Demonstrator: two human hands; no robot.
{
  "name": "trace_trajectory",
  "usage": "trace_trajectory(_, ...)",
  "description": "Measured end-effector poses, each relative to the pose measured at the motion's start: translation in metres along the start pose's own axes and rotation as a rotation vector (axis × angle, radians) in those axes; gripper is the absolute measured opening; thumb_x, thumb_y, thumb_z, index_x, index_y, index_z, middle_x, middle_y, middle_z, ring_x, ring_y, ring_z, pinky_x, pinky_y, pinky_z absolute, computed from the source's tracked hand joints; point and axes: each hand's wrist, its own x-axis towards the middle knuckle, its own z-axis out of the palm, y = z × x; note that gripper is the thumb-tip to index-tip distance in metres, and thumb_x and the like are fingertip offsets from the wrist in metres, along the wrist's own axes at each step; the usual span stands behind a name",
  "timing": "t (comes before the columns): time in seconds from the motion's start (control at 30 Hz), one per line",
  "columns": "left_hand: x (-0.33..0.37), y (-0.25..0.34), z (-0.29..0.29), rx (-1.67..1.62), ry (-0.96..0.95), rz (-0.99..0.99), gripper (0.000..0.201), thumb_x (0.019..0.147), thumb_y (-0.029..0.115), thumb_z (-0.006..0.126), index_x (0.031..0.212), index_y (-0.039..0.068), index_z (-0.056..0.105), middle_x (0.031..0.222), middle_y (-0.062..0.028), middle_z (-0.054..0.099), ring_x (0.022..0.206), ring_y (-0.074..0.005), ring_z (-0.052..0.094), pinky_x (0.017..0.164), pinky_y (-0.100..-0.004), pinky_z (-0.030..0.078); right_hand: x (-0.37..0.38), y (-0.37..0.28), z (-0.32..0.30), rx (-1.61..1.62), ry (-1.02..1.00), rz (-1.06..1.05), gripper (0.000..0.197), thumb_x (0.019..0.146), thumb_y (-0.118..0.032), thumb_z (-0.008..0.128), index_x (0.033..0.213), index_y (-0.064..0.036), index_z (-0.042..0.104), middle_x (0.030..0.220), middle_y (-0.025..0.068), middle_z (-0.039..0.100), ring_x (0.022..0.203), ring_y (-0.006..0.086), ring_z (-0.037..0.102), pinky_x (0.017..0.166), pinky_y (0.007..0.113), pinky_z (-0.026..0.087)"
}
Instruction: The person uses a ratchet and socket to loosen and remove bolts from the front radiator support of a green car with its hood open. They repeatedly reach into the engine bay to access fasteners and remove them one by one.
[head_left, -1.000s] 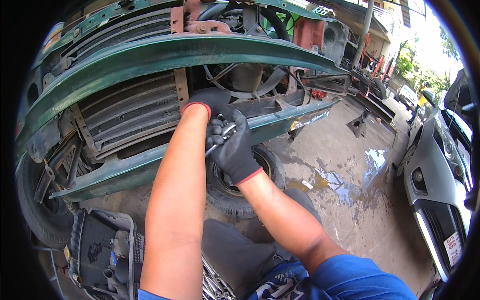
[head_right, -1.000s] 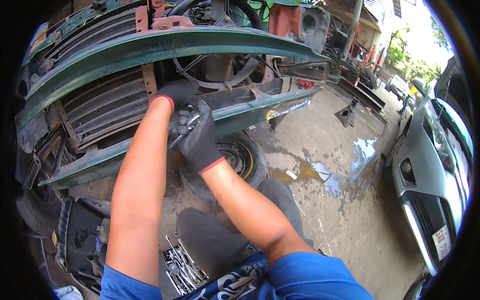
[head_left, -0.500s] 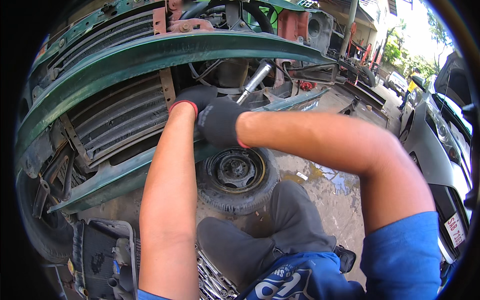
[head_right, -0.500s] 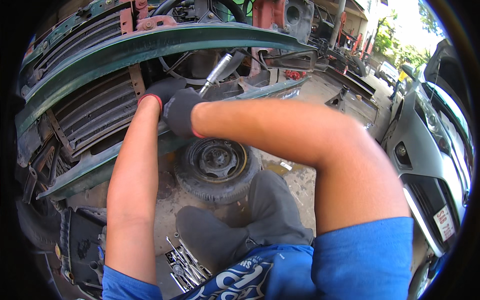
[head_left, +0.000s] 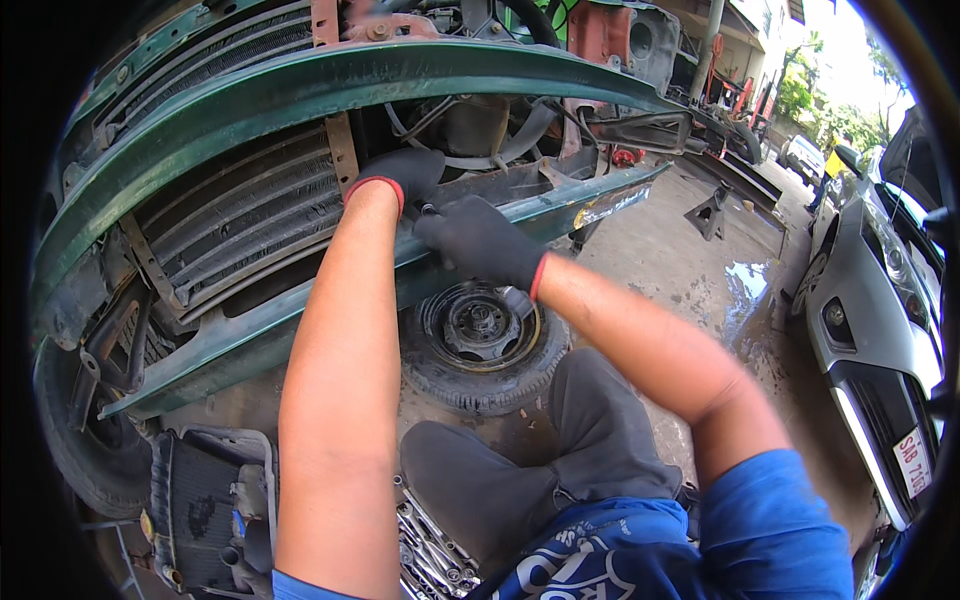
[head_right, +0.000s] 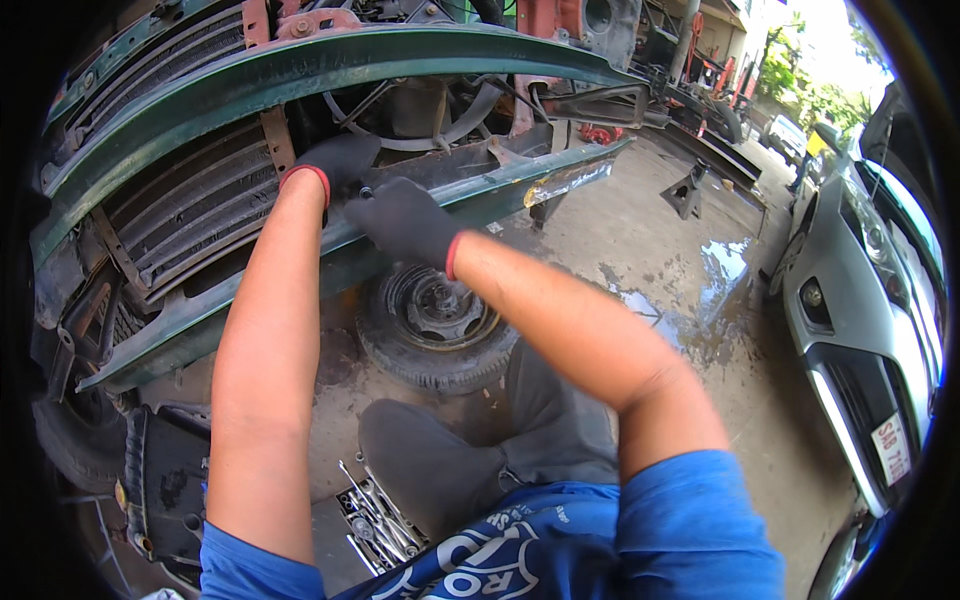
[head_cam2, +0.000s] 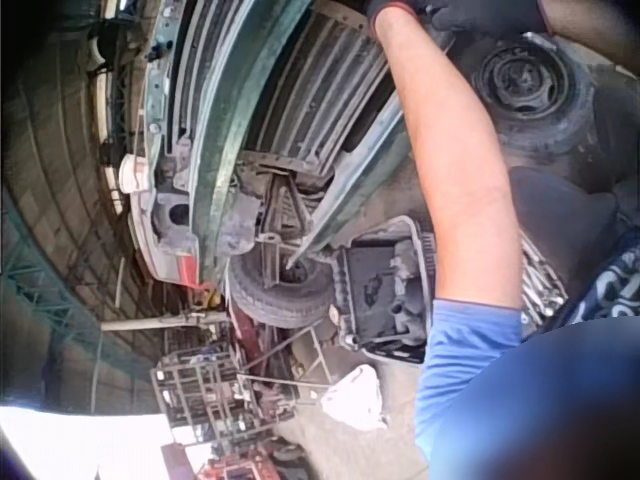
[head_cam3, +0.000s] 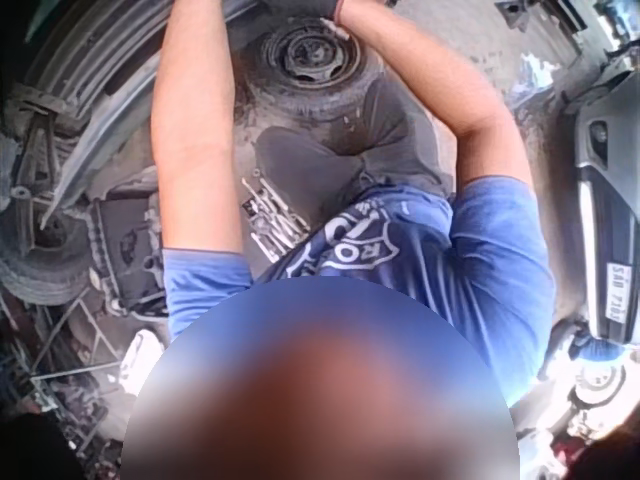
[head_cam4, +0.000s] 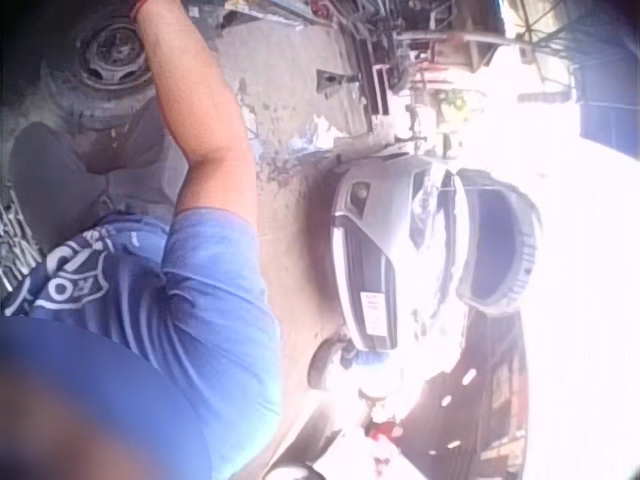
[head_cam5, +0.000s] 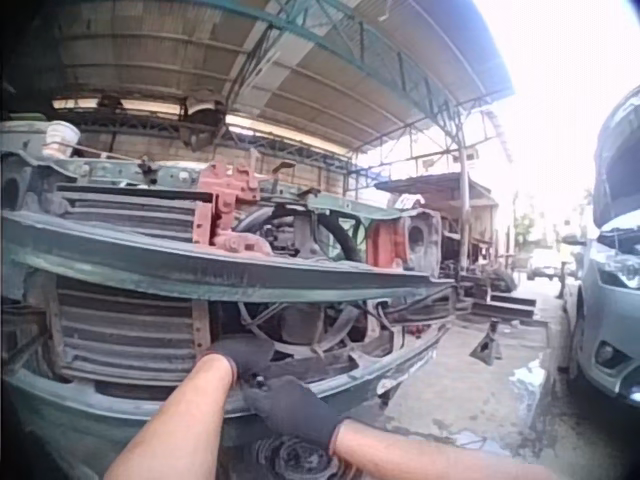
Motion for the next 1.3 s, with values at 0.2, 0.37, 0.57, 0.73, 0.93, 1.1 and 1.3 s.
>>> trace_trajectory(0.2,-0.005,-0.001,0.0,-0.095,0.024,0.022,0.055,0.098,0.041,0.038,0.131,0.005,0.063,0.139,-0.0183,0.061,0.125,-0.0328,0.06,0.106,-0.0407,0.042,0.021,-0.032,-0.015,-1.242,-0.373,-0.511,0.028,0.078,-0.022,0.068,0.098,-0.0029,0.073,0.093,0.0183,0.074,0.086,0.036,0.073,0.074,0.045,0.057)
trace_trajectory(0.37,-0.007,0.002,-0.001,-0.013,0.014,-0.019,0.054,0.097,0.04,0.038,0.13,0.007,0.064,0.139,-0.0187,0.061,0.126,-0.0346,0.059,0.107,-0.0405,0.041,0.0,-0.003,-0.007,-0.669,-0.101,-0.297,0.028,0.085,-0.028,0.066,0.093,-0.0014,0.071,0.076,0.0135,0.069,0.07,0.0282,0.07,0.065,0.044,0.056)
trace_trajectory(0.57,-0.011,0.004,-0.004,0.035,0.018,-0.022,0.052,0.096,0.038,0.038,0.124,0.004,0.065,0.133,-0.0213,0.064,0.116,-0.0349,0.063,0.1,-0.0425,0.044,0.0,0.015,0.052,1.574,0.123,0.297,0.032,0.097,-0.04,0.057,0.091,-0.0091,0.06,0.067,0.0007,0.053,0.052,0.0133,0.047,0.055,0.033,0.045)
trace_trajectory(0.73,-0.01,0.004,-0.004,0.041,0.029,0.018,0.05,0.096,0.038,0.04,0.121,0.003,0.067,0.128,-0.0222,0.065,0.112,-0.0344,0.064,0.098,-0.0414,0.045,0.0,0.022,0.021,1.093,-0.008,0.425,0.031,0.093,-0.039,0.06,0.085,-0.0091,0.059,0.069,0.0035,0.057,0.055,0.0182,0.055,0.058,0.04,0.05)
trace_trajectory(0.93,-0.011,0.004,-0.002,0.022,0.094,0.016,0.049,0.096,0.037,0.04,0.115,0.0,0.068,0.123,-0.0242,0.067,0.107,-0.0341,0.066,0.096,-0.0413,0.045,0.015,-0.022,-0.017,-1.047,-0.309,-0.364,0.024,0.08,-0.024,0.066,0.094,-0.0084,0.076,0.098,0.0181,0.074,0.091,0.0341,0.074,0.076,0.045,0.057)
trace_trajectory(1.1,-0.007,0.001,0.001,-0.009,0.09,0.023,0.05,0.096,0.037,0.041,0.113,0.0,0.069,0.121,-0.0259,0.068,0.105,-0.0334,0.066,0.093,-0.0418,0.046,0.015,-0.029,-0.011,-1.088,-0.267,-0.379,0.028,0.078,-0.022,0.066,0.099,-0.0079,0.078,0.103,0.0163,0.075,0.095,0.032,0.074,0.081,0.045,0.058)
trace_trajectory(1.3,-0.01,0.003,-0.001,-0.083,0.085,-0.069,0.052,0.095,0.041,0.041,0.109,0.0,0.069,0.11,-0.0224,0.07,0.095,-0.0298,0.066,0.087,-0.0412,0.048,-0.001,0.017,0.023,0.983,-0.017,0.077,0.028,0.095,-0.039,0.059,0.096,-0.0122,0.068,0.069,0.0043,0.062,0.054,0.018,0.058,0.057,0.036,0.049)
